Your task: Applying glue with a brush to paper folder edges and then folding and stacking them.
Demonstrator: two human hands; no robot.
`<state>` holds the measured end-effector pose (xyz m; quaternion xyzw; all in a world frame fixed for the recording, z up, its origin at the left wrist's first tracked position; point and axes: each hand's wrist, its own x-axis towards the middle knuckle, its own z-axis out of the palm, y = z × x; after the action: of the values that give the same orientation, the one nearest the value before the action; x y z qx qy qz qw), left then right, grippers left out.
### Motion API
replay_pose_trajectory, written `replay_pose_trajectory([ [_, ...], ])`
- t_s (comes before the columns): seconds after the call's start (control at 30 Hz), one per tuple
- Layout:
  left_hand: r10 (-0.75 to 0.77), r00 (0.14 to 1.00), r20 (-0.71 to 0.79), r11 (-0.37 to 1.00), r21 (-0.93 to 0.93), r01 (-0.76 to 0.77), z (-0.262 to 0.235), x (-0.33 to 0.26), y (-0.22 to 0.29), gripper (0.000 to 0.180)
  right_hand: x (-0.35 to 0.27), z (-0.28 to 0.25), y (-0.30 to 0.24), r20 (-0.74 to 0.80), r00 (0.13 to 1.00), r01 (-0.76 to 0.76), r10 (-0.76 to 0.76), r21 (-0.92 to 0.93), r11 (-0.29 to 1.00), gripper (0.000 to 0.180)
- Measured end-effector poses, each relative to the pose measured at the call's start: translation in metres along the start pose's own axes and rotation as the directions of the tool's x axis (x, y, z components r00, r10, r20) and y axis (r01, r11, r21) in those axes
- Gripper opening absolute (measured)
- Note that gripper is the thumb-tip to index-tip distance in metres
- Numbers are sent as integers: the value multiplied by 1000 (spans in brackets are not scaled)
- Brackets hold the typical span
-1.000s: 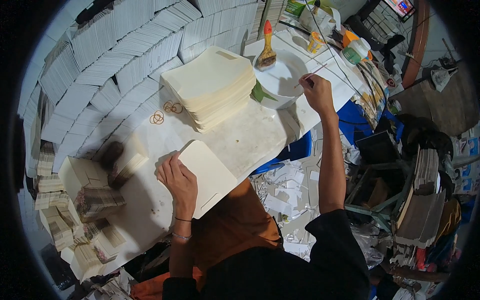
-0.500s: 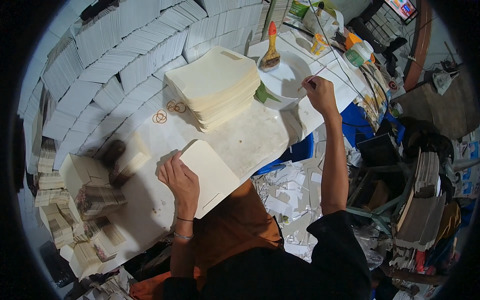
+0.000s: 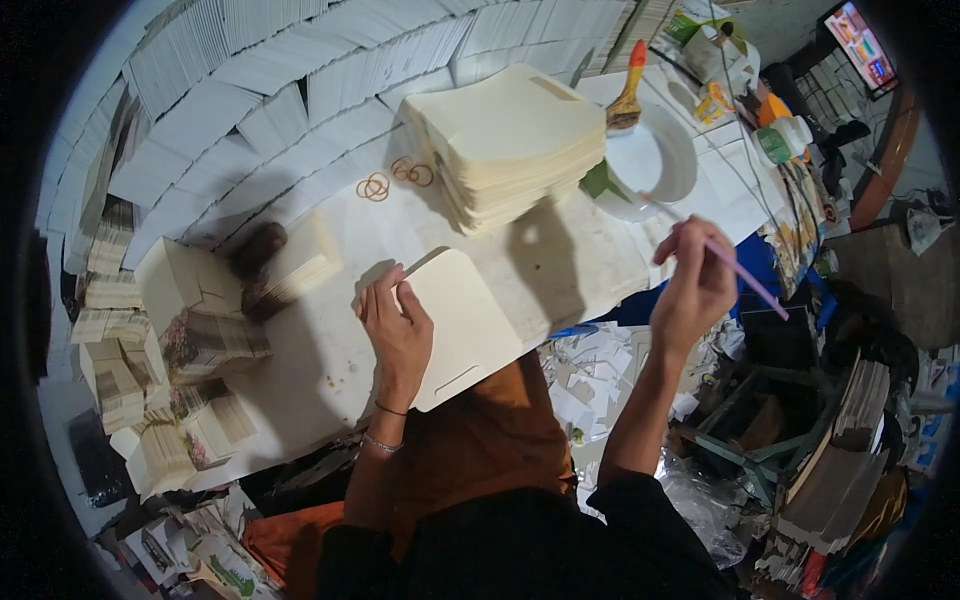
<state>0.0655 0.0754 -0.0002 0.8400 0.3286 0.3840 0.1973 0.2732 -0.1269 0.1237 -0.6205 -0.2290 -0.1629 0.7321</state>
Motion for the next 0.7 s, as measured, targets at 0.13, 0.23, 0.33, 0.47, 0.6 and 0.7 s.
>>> replay_pose_trajectory([
  [0.13,-77,996,37,995,-57,79,2,-1,-1,20,-70,43,-13,243,969,-83,52,117,990,11],
  [0.23,-86,996,26,994,-64,87,-1,-1,-5,22,-103,69,-5,420,895,-181,151,34,983,8],
  [0.33,-58,998,7,995,-81,59,-1,0,-4,21,-115,83,9,505,855,-84,120,-92,992,4],
  [0.47,-33,999,-7,994,-109,32,1,-1,-5,27,-125,92,24,620,776,-12,115,-168,986,5],
  [0.6,-44,999,5,991,-125,44,0,-1,-4,27,-131,98,31,648,758,97,75,-227,969,6],
  [0.7,-46,999,-3,991,-127,45,1,-2,-5,27,-135,100,34,645,758,84,98,-245,966,6],
])
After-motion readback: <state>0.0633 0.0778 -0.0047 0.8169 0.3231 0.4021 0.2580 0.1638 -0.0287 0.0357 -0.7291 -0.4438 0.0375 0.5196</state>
